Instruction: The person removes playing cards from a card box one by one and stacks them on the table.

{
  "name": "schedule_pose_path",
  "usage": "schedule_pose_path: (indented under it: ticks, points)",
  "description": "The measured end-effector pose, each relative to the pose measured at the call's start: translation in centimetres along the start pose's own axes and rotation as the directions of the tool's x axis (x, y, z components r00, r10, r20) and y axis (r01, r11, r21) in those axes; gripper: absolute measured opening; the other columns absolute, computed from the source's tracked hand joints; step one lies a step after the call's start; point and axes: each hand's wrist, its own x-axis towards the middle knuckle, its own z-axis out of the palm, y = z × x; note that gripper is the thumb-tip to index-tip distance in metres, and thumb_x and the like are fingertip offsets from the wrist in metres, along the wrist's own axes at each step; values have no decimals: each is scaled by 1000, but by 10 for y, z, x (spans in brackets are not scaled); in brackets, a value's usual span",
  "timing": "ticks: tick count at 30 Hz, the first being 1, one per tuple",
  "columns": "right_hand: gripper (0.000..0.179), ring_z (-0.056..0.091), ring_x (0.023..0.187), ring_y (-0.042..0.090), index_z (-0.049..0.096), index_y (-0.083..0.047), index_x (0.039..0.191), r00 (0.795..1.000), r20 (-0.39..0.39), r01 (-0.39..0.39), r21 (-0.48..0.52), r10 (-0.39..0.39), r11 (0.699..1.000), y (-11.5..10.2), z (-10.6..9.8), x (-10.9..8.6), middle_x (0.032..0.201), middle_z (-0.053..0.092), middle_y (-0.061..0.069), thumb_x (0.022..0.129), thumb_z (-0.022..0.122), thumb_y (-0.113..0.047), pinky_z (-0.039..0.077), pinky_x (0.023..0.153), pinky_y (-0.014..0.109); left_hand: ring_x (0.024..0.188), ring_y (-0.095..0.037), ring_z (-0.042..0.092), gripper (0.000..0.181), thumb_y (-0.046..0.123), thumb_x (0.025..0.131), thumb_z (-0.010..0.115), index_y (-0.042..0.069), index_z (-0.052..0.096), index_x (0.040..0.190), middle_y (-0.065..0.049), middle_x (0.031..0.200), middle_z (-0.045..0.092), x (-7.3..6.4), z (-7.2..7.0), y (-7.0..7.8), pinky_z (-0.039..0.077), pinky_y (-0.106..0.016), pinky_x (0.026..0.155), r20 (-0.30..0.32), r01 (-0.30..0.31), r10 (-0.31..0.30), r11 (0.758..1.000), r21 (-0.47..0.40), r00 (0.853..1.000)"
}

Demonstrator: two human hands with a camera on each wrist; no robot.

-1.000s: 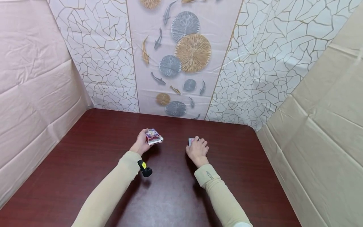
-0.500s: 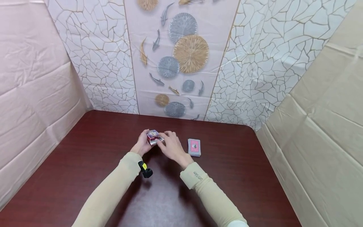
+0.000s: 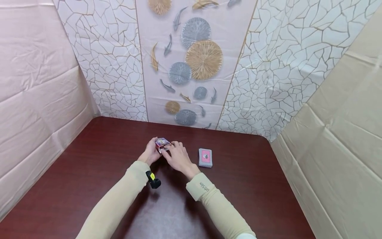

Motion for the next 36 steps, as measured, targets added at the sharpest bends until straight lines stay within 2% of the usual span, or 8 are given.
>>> schedule_pose_path:
  ticks: [5, 11, 18, 23, 29, 32, 36]
  points:
    - [60, 34, 136, 38, 53, -13, 138, 995, 80, -52, -72, 58, 996, -2, 6, 2, 147, 39, 23, 99, 38, -56, 34, 107, 60, 136, -29, 34, 54, 29, 104, 30, 0, 19, 149, -22, 152, 28, -2, -1, -4, 30, -40, 118, 24, 0, -1, 999, 39, 1000]
    - [70, 31, 138, 40, 51, -10, 140, 986, 121, -110, -75, 118, 991, -4, 12, 4, 153, 29, 24, 97, 34, -62, 29, 111, 61, 133, -29, 36, 53, 31, 104, 33, 13, 10, 148, -20, 151, 27, -6, -2, -8, 32, -41, 116, 22, -3, 1, 995, 100, 1000]
    - [65, 30, 138, 43, 53, -10, 138, 985, 125, -110, -61, 117, 992, -6, 15, 8, 152, 30, 27, 99, 34, -58, 30, 110, 62, 132, -30, 39, 58, 31, 103, 41, 22, 9, 149, -20, 152, 27, -3, -6, -9, 36, -43, 113, 17, -39, 36, 981, 189, 999]
    - [59, 32, 137, 44, 55, -10, 135, 987, 133, -91, -40, 96, 995, -10, 15, 10, 149, 35, 28, 100, 36, -54, 32, 109, 61, 135, -33, 38, 71, 37, 100, 48, 26, 1, 152, -20, 153, 25, -3, -9, -8, 34, -44, 115, -2, -21, 22, 977, 212, 1000]
    - [53, 33, 136, 43, 56, -13, 134, 987, 138, -82, -34, 86, 996, -13, 16, 12, 148, 37, 27, 102, 34, -50, 32, 109, 60, 141, -33, 30, 85, 44, 100, 44, 25, -20, 152, -20, 157, 17, -2, -9, -5, 28, -45, 118, -6, -3, 4, 979, 205, 1000]
    - [52, 33, 136, 43, 58, -14, 131, 987, 133, -81, -39, 86, 996, -13, 16, 13, 148, 38, 27, 102, 34, -49, 32, 109, 60, 143, -34, 27, 85, 46, 100, 43, 25, -21, 152, -20, 158, 12, -2, -8, -4, 26, -46, 119, -17, -1, 5, 979, 203, 1000]
    - [54, 33, 136, 44, 56, -12, 135, 989, 133, -56, -32, 60, 998, -12, 15, 15, 148, 39, 26, 102, 35, -49, 33, 108, 60, 145, -34, 22, 84, 49, 100, 41, 25, -20, 152, -17, 161, 2, -2, -7, -2, 24, -47, 120, -43, -11, 20, 978, 210, 999]
